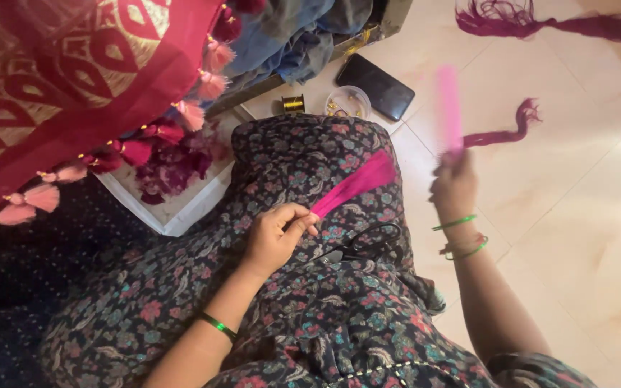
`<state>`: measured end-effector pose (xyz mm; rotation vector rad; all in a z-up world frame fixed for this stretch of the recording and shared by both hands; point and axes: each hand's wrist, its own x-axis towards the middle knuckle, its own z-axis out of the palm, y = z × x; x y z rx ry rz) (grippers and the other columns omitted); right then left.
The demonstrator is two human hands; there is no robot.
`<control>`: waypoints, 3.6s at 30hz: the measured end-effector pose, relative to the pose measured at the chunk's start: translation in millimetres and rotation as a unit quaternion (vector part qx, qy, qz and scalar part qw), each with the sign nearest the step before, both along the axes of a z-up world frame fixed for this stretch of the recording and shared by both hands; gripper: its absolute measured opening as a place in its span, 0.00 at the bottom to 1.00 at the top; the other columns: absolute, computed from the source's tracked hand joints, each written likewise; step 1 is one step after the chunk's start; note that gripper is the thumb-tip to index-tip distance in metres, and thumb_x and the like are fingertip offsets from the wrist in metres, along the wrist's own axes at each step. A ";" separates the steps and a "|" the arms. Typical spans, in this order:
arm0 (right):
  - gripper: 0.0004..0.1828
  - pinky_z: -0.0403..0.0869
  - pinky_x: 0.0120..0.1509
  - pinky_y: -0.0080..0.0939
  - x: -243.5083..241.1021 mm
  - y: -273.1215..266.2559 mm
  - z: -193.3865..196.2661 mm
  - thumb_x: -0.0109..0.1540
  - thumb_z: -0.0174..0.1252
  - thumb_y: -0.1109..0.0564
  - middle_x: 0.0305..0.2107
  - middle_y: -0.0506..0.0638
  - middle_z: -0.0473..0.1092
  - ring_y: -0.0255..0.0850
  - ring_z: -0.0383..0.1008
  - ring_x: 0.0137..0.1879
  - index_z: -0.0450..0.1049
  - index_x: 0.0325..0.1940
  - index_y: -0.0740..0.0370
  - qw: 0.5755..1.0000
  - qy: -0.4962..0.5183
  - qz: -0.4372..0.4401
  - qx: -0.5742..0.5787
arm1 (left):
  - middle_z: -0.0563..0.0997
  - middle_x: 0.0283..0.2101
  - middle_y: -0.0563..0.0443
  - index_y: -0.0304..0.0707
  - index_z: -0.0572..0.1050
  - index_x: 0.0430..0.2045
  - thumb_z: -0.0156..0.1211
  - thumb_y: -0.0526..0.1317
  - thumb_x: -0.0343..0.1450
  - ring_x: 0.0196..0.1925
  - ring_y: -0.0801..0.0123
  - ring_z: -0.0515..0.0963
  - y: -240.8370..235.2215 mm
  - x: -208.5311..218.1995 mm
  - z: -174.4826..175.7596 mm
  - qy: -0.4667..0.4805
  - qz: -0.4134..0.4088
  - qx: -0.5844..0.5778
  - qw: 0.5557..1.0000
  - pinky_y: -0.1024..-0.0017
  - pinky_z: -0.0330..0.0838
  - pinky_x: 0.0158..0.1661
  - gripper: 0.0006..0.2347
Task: Attaching decorative tassels to the border of a saree by tying knots and trimming excess thread.
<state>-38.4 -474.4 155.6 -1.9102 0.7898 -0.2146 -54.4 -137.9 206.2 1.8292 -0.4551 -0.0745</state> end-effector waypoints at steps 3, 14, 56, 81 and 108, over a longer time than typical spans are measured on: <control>0.10 0.75 0.45 0.49 -21.8 -0.9 -25.9 0.69 0.46 0.64 0.38 0.53 0.73 0.50 0.77 0.43 0.69 0.53 0.58 0.928 -0.231 0.195 -0.218 | 0.86 0.27 0.53 0.35 0.81 0.29 0.63 0.37 0.72 0.28 0.71 0.83 2.9 -3.8 0.1 0.107 0.016 0.043 0.993 0.73 0.74 0.33 0.05; 0.05 0.72 0.36 0.51 -28.2 18.9 -4.9 0.70 0.51 0.61 0.33 0.55 0.73 0.54 0.75 0.33 0.70 0.49 0.57 0.943 -0.109 0.200 -0.244 | 0.85 0.28 0.54 0.37 0.81 0.28 0.64 0.36 0.71 0.34 0.66 0.83 4.7 -6.6 0.7 -0.025 -0.024 0.034 0.999 0.68 0.73 0.40 0.04; 0.10 0.73 0.35 0.49 -31.6 49.1 31.1 0.64 0.55 0.60 0.37 0.54 0.74 0.52 0.75 0.34 0.69 0.50 0.61 0.887 -0.186 0.333 -0.258 | 0.86 0.29 0.53 0.36 0.81 0.30 0.62 0.36 0.72 0.33 0.70 0.85 34.4 -30.3 -13.5 0.010 0.024 0.013 1.000 0.72 0.75 0.38 0.04; 0.14 0.79 0.42 0.39 -27.5 241.6 228.6 0.56 0.67 0.61 0.40 0.51 0.77 0.44 0.80 0.40 0.80 0.46 0.59 0.706 -0.273 0.633 -0.159 | 0.82 0.42 0.53 0.38 0.80 0.31 0.65 0.32 0.66 0.56 0.55 0.78 131.6 -67.7 121.2 -0.304 0.195 0.106 0.927 0.60 0.71 0.57 0.04; 0.03 0.77 0.38 0.41 -10.5 239.4 251.9 0.80 0.43 0.64 0.35 0.61 0.72 0.43 0.78 0.33 0.58 0.57 0.67 0.759 -0.453 0.459 0.089 | 0.77 0.55 0.46 0.38 0.75 0.50 0.64 0.40 0.71 0.58 0.64 0.77 196.8 -45.2 119.0 0.004 0.206 -0.326 0.923 0.65 0.71 0.62 0.14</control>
